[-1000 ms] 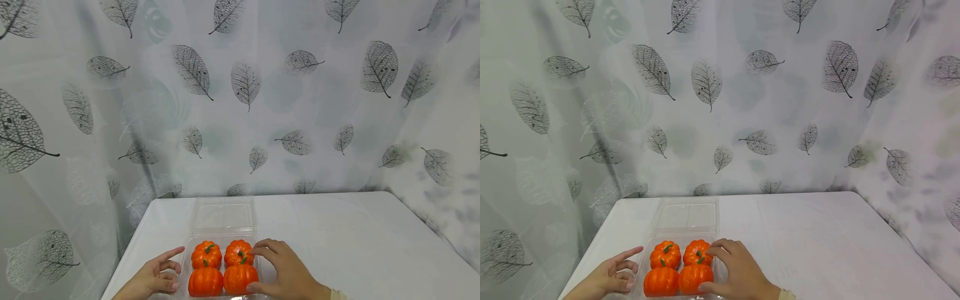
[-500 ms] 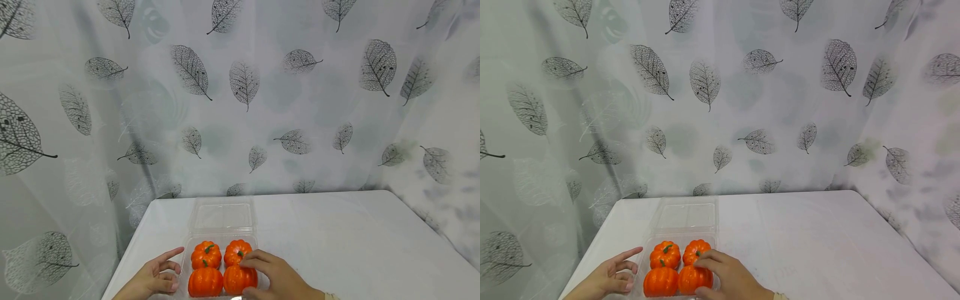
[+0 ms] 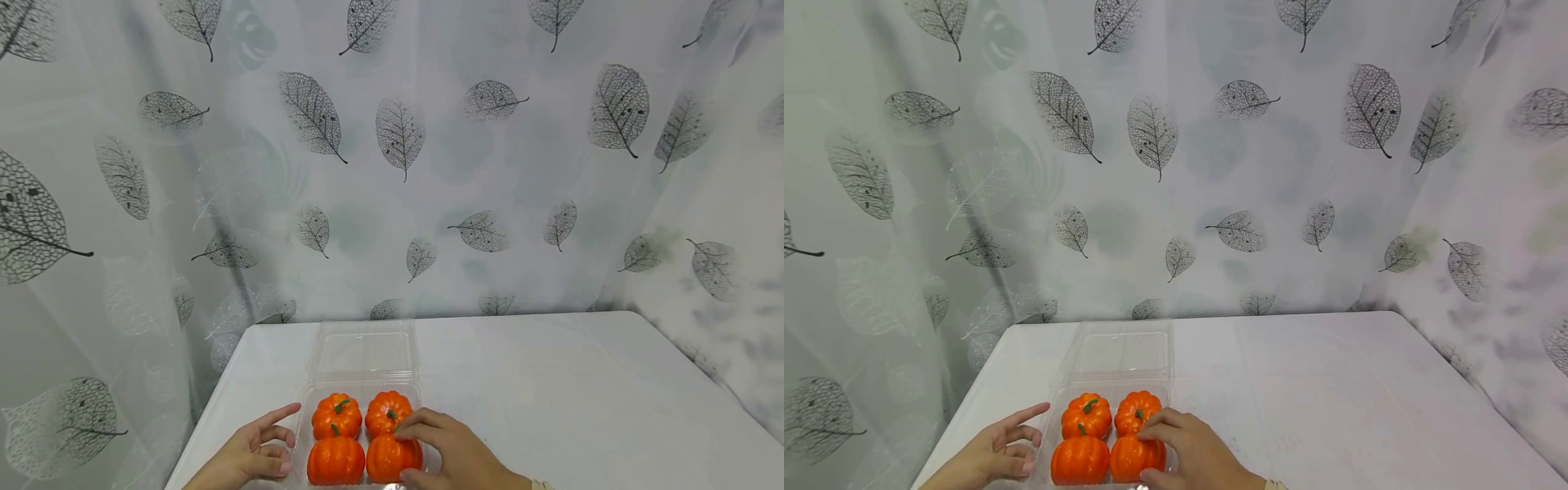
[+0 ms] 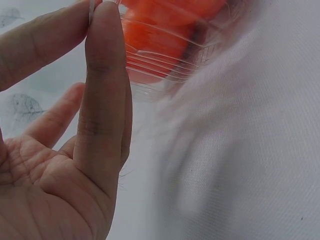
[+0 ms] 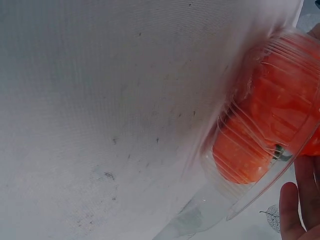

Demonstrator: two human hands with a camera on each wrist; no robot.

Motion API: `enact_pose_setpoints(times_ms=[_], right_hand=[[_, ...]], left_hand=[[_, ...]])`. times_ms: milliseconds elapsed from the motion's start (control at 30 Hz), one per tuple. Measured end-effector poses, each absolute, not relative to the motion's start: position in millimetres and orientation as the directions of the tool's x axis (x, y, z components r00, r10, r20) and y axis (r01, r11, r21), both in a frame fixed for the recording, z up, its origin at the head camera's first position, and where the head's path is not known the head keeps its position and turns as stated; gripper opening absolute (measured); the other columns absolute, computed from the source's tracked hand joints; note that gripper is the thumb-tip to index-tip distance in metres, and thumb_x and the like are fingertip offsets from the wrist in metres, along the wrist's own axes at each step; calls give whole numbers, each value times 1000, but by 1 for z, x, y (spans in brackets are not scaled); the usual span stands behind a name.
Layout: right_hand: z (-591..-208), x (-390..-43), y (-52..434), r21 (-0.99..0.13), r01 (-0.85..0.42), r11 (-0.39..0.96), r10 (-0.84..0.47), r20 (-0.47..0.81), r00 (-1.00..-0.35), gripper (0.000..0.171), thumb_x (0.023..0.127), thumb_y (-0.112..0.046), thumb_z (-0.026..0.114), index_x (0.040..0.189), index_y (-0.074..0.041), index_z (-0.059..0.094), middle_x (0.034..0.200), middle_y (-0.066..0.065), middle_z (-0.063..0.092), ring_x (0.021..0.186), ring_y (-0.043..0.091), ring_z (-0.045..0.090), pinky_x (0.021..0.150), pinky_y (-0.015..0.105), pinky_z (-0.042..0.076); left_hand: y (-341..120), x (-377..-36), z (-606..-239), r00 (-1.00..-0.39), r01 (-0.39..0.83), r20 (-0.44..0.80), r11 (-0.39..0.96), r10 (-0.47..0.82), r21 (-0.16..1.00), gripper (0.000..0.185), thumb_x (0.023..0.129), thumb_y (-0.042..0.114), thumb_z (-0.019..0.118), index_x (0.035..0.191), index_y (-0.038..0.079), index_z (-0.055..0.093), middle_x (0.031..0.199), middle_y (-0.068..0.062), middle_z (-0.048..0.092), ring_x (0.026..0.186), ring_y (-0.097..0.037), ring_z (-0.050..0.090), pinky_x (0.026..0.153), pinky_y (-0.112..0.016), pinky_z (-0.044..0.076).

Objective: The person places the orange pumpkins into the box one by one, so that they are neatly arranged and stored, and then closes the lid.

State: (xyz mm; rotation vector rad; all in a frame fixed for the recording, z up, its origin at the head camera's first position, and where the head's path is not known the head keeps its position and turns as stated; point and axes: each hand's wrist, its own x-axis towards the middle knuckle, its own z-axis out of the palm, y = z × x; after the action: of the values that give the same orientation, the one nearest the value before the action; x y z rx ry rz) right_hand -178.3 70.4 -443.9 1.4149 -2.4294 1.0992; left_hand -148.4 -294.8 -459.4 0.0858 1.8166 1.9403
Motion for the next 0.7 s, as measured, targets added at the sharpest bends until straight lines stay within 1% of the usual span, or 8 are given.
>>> enact_pose_setpoints(times_ms=[100,433,700], right_hand=[[-445,-178,71,-539,-786,303,-704,429,-566,31,81,-35,69,109,-23,61,110,-15,52,99,3,52,81,28,47],[-444,-177,71,-565,-771,294,-714,407,-570,29,80,-33,70,105,-19,65,108,-14,53,98,3,52,83,27,47],[-447,-177,73,-545,-783,300,-712,419,-564,29,81,-35,69,105,-20,64,110,-15,52,98,3,52,82,27,47]], left_hand=[[-294,-148,-460,-884,-295,-271,-6,380,955,74,87,4,59,146,5,15,104,-13,49,79,-20,57,77,-36,50],[-293,-148,-459,-877,-298,-270,-9,397,955,74,87,3,59,146,5,13,103,-12,48,76,-17,56,77,-36,50],[-294,-148,-458,-874,-286,-256,-12,413,958,75,87,1,58,146,6,13,104,-12,48,76,-17,57,77,-36,50]])
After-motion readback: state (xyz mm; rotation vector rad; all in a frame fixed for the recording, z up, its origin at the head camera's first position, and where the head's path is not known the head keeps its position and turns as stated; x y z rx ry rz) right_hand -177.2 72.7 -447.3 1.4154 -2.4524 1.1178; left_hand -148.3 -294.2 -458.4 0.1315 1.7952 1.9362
